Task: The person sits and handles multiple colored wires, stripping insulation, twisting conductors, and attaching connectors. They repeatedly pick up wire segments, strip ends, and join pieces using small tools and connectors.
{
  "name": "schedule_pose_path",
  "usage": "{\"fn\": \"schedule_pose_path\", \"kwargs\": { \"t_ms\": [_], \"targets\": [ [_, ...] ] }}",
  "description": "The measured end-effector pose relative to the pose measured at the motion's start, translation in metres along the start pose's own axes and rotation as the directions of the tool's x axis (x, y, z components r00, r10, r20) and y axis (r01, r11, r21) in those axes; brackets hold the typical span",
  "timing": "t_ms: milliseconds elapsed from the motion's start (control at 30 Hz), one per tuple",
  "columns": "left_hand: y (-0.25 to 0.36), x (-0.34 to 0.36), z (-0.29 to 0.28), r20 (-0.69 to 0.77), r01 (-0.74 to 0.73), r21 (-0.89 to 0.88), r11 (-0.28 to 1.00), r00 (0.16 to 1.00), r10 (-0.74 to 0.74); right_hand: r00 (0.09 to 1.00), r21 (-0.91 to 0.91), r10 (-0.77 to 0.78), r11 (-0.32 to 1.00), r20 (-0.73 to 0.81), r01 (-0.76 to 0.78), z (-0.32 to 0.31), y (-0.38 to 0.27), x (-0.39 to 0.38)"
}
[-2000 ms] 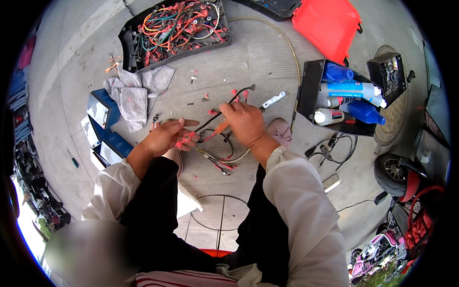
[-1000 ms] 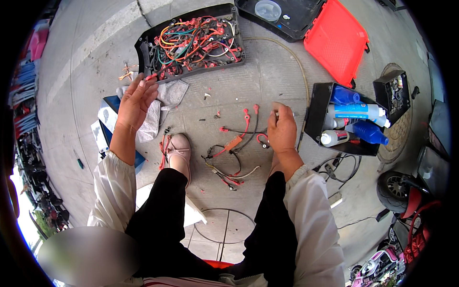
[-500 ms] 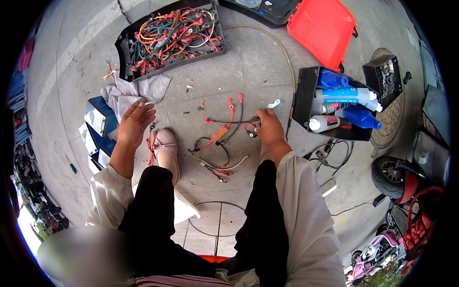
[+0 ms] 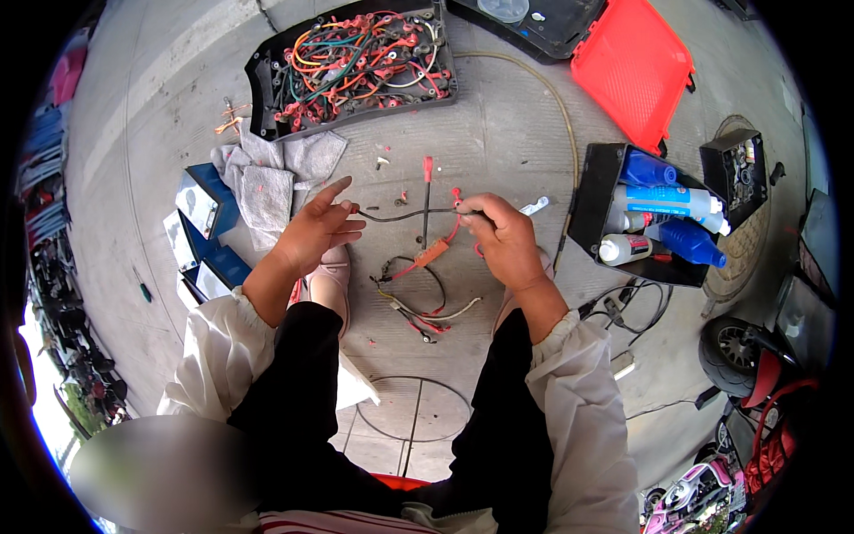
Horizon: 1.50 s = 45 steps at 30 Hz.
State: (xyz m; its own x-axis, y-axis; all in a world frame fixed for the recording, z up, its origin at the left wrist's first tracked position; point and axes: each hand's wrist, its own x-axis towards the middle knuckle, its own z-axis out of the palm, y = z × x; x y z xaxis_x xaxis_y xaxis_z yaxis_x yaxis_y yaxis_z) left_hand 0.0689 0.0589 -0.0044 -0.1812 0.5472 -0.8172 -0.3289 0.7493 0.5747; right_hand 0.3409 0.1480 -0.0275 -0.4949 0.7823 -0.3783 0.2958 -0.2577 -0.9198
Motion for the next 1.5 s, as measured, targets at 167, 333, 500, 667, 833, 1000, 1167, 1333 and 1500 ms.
{"fn": "schedule_pose_path", "kwargs": {
  "t_ms": [167, 333, 500, 667, 833, 1000, 1167, 1333, 1500],
  "targets": [
    [0.004, 0.004, -0.024, 0.143, -0.210, -0.088, 0.974, 0.965, 0.221, 0.987, -0.121, -0.153, 0.982, -0.041, 0.147, 0.005, -0.017, 0.001],
    [0.019, -0.005, -0.012, 0.054, -0.266, -0.195, 0.944, 0.958, 0.281, 0.999, 0.070, -0.038, 0.997, -0.037, 0.041, 0.005, -0.016, -0.004],
    [0.021, -0.007, -0.018, 0.208, -0.221, -0.441, 0.870, 0.918, 0.338, 0.992, 0.305, -0.003, 0.951, -0.123, 0.041, 0.009, -0.029, 0.003],
    [0.024, -0.009, -0.019, 0.255, -0.217, -0.529, 0.821, 0.882, 0.397, 0.989, 0.477, 0.119, 0.877, -0.091, -0.062, 0.007, -0.019, 0.005],
    [0.025, -0.011, -0.017, 0.267, -0.206, -0.532, 0.822, 0.880, 0.393, 0.982, 0.714, 0.170, 0.697, -0.079, -0.063, 0.005, -0.012, 0.006],
    [0.022, -0.009, -0.018, 0.207, -0.250, -0.478, 0.842, 0.900, 0.384, 0.984, 0.764, 0.169, 0.642, -0.052, -0.069, 0.002, -0.008, 0.007],
    [0.019, -0.007, -0.019, 0.064, -0.296, -0.354, 0.887, 0.939, 0.338, 0.984, 0.769, 0.169, 0.635, -0.051, -0.069, 0.001, -0.008, 0.007],
    [0.018, -0.005, -0.018, 0.023, -0.308, -0.342, 0.888, 0.942, 0.336, 0.984, 0.768, 0.174, 0.635, -0.036, -0.084, 0.000, -0.008, 0.006],
    [0.014, -0.003, -0.022, -0.005, -0.299, -0.330, 0.895, 0.949, 0.315, 0.978, 0.766, 0.206, 0.635, -0.040, -0.102, 0.003, -0.011, 0.007]
  ]
}}
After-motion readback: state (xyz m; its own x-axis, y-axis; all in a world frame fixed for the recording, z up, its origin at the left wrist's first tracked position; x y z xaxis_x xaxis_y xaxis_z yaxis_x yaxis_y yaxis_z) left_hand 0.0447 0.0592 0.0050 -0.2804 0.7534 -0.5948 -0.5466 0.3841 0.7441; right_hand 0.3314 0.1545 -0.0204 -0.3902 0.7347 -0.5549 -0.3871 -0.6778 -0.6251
